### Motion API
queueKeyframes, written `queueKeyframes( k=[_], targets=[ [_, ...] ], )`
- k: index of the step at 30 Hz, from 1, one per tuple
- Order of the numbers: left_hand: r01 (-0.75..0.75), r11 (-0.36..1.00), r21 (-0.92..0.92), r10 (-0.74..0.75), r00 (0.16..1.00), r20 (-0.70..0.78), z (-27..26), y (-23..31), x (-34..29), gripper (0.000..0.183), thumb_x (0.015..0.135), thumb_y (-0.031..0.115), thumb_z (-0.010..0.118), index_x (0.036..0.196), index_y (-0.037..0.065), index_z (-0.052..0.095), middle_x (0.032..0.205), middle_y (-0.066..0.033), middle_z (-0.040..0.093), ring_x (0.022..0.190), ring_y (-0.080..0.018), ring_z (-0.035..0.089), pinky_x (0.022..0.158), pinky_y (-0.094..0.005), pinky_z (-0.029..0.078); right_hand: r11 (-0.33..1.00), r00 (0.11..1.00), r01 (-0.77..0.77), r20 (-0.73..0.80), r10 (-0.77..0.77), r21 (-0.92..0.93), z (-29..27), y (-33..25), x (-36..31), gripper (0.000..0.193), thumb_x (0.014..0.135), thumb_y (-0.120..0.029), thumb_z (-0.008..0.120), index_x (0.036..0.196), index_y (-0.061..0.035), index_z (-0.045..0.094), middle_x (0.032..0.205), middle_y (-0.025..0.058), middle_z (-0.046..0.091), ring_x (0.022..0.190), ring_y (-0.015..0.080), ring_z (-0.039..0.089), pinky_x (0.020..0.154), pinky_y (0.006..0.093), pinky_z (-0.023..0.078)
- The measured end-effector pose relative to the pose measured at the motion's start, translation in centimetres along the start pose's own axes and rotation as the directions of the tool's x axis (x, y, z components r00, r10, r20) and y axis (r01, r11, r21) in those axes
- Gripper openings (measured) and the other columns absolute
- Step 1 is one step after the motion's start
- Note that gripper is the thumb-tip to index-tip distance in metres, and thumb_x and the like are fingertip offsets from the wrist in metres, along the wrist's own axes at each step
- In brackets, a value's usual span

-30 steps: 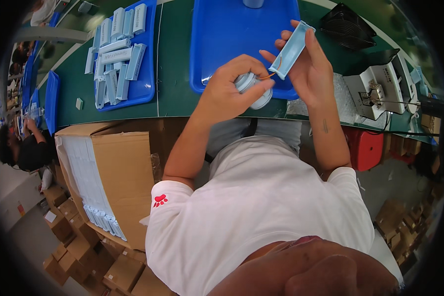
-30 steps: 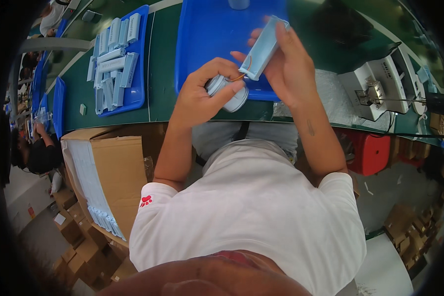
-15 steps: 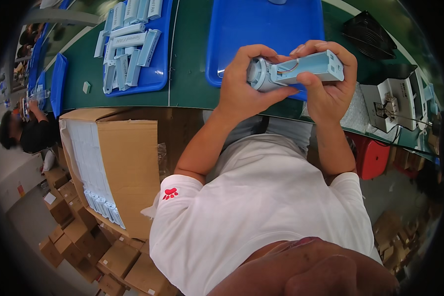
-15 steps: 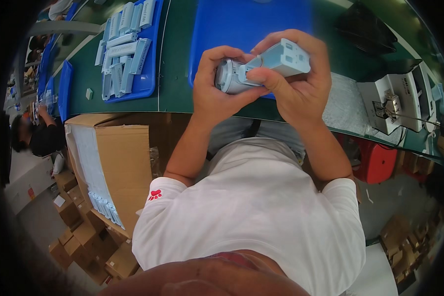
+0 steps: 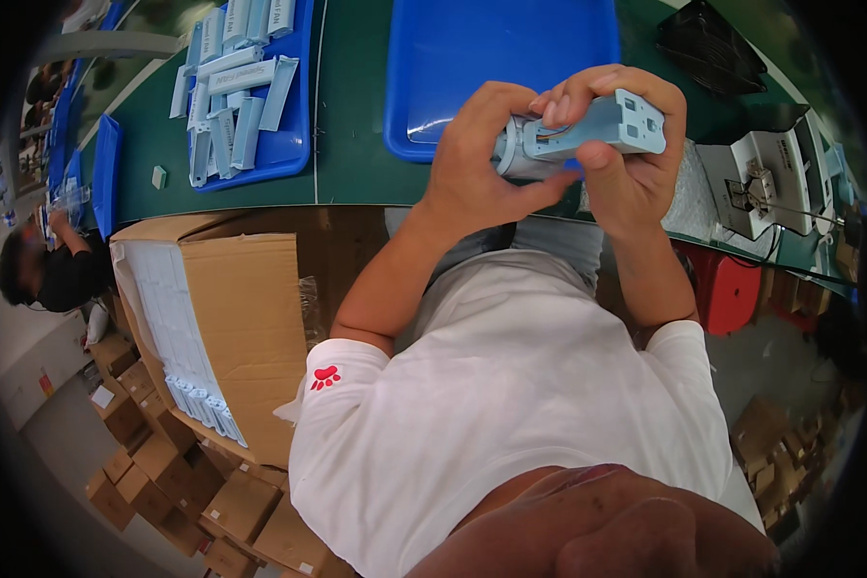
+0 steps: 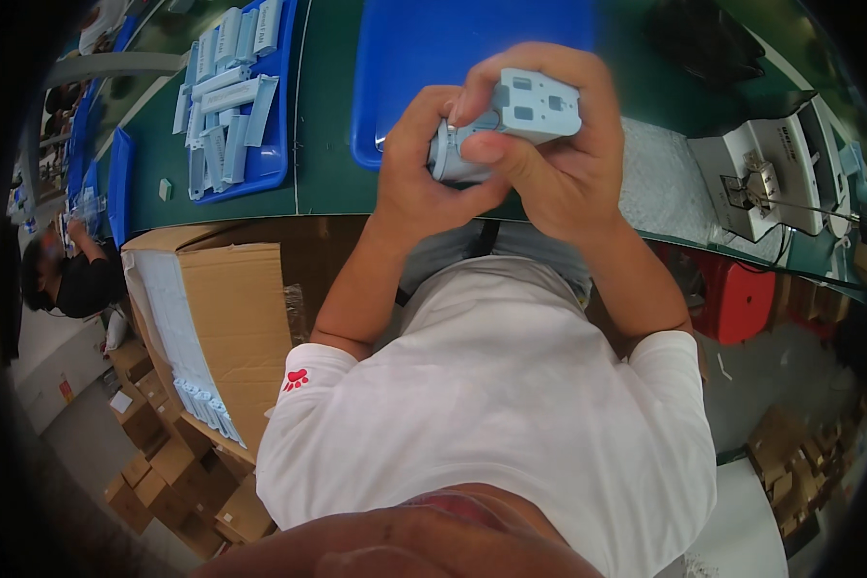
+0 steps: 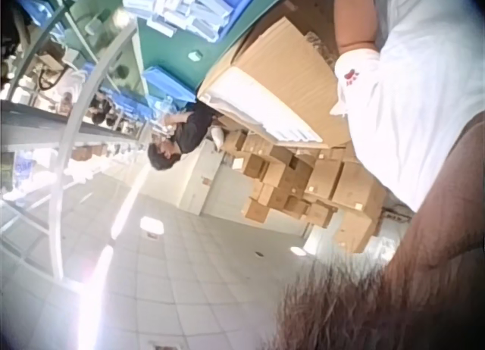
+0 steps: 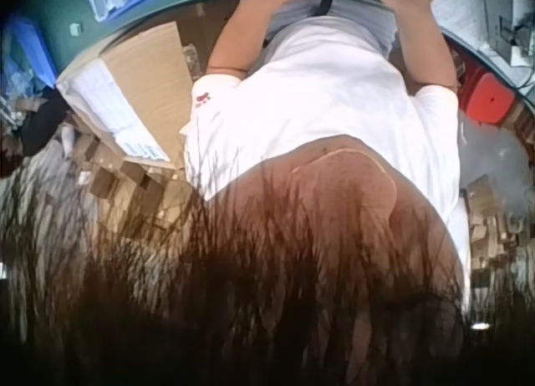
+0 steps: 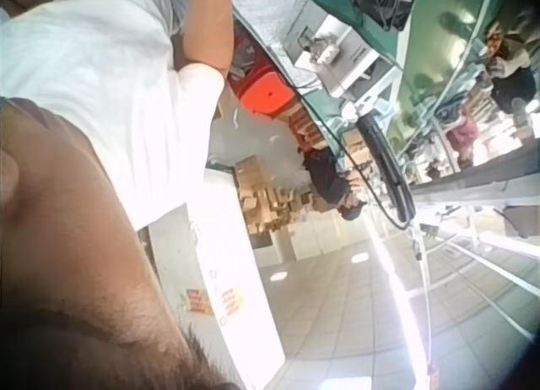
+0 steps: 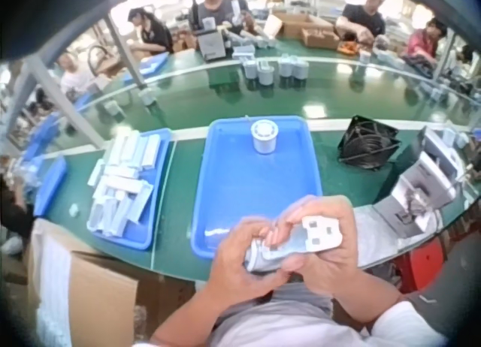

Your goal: The person assembles small electronic components on a green workbench. They pick up a light blue plastic housing and a white circular fan, insert the fan into the housing, and use a black handheld tool to secure the assembly. The person repeats this process for multiple units, placing the finished assemblies into a blue tray.

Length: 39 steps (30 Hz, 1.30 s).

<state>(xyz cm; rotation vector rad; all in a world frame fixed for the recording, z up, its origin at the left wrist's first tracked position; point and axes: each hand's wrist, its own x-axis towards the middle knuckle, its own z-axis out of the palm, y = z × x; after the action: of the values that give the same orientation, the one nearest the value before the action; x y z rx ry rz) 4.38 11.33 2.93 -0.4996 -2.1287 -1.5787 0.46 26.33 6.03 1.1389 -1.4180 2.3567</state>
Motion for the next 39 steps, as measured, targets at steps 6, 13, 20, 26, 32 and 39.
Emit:
queueKeyframes(
  k=[6,13,20,26,32,39],
  targets=[
    [-0.001,1.000,0.004,0.001,1.000,-0.029,0.4,-0.5,-0.3,0.053,0.057,0.008,0.088,0.104,0.003,0.064,0.100,-0.0114,0.067,0.086,-0.0287,0.067,0.071,-0.0360,0.055,0.999,0.999,-0.003,0.049,0.001,0.037,-0.2,0.2,-0.1,0.048,0.091,-0.008,0.078,0.128,-0.0001,0.048,0.105,0.0134,0.064,0.088,0.0162,0.063,0.078,0.0304,0.054],
    [-0.050,0.998,0.047,0.054,0.993,-0.100,0.9,-1.0,-0.1,0.049,0.057,0.009,0.089,0.101,0.004,0.066,0.098,-0.0106,0.067,0.084,-0.0277,0.066,0.069,-0.0354,0.054,0.998,0.996,-0.038,0.077,0.042,-0.045,-0.2,0.8,-0.4,0.051,0.089,-0.008,0.080,0.128,-0.0006,0.047,0.104,0.0122,0.064,0.084,0.0149,0.063,0.073,0.0274,0.051],
    [-0.012,0.994,0.112,0.027,0.990,-0.136,1.2,-1.5,-0.2,0.043,0.056,0.010,0.088,0.096,0.005,0.070,0.093,-0.0082,0.068,0.084,-0.0258,0.066,0.069,-0.0343,0.054,0.991,0.988,-0.101,0.108,0.110,-0.086,-0.2,0.6,-0.2,0.045,0.094,-0.023,0.076,0.124,-0.0035,0.048,0.096,0.0160,0.058,0.082,0.0221,0.056,0.076,0.0403,0.051],
    [-0.051,0.997,0.066,0.059,0.990,-0.129,1.1,-1.1,0.1,0.046,0.055,0.008,0.082,0.099,0.004,0.071,0.095,-0.0092,0.070,0.086,-0.0273,0.066,0.073,-0.0361,0.054,0.990,0.965,-0.075,0.242,0.103,-0.123,-1.2,0.3,0.3,0.046,0.093,-0.023,0.078,0.124,-0.0039,0.050,0.097,0.0159,0.060,0.082,0.0216,0.058,0.075,0.0386,0.051],
    [0.021,0.993,-0.115,-0.028,0.998,-0.055,1.2,-1.0,-0.4,0.046,0.063,0.010,0.079,0.108,0.003,0.068,0.111,-0.0170,0.065,0.101,-0.0369,0.063,0.089,-0.0439,0.051,0.985,0.981,-0.161,0.097,0.167,-0.061,-0.3,-0.4,-0.2,0.044,0.091,-0.019,0.080,0.119,-0.0010,0.051,0.107,0.0169,0.065,0.095,0.0199,0.065,0.082,0.0303,0.053],
    [-0.004,0.994,-0.106,0.010,0.998,0.059,0.6,-1.6,1.3,0.053,0.081,0.013,0.084,0.123,0.004,0.053,0.121,-0.0155,0.055,0.108,-0.0271,0.057,0.096,-0.0386,0.046,0.926,0.975,-0.193,0.039,0.217,-0.325,-3.7,-0.5,-0.6,0.044,0.093,-0.007,0.073,0.130,0.0049,0.054,0.128,0.0179,0.061,0.116,0.0257,0.061,0.099,0.0384,0.050]
  ],
)
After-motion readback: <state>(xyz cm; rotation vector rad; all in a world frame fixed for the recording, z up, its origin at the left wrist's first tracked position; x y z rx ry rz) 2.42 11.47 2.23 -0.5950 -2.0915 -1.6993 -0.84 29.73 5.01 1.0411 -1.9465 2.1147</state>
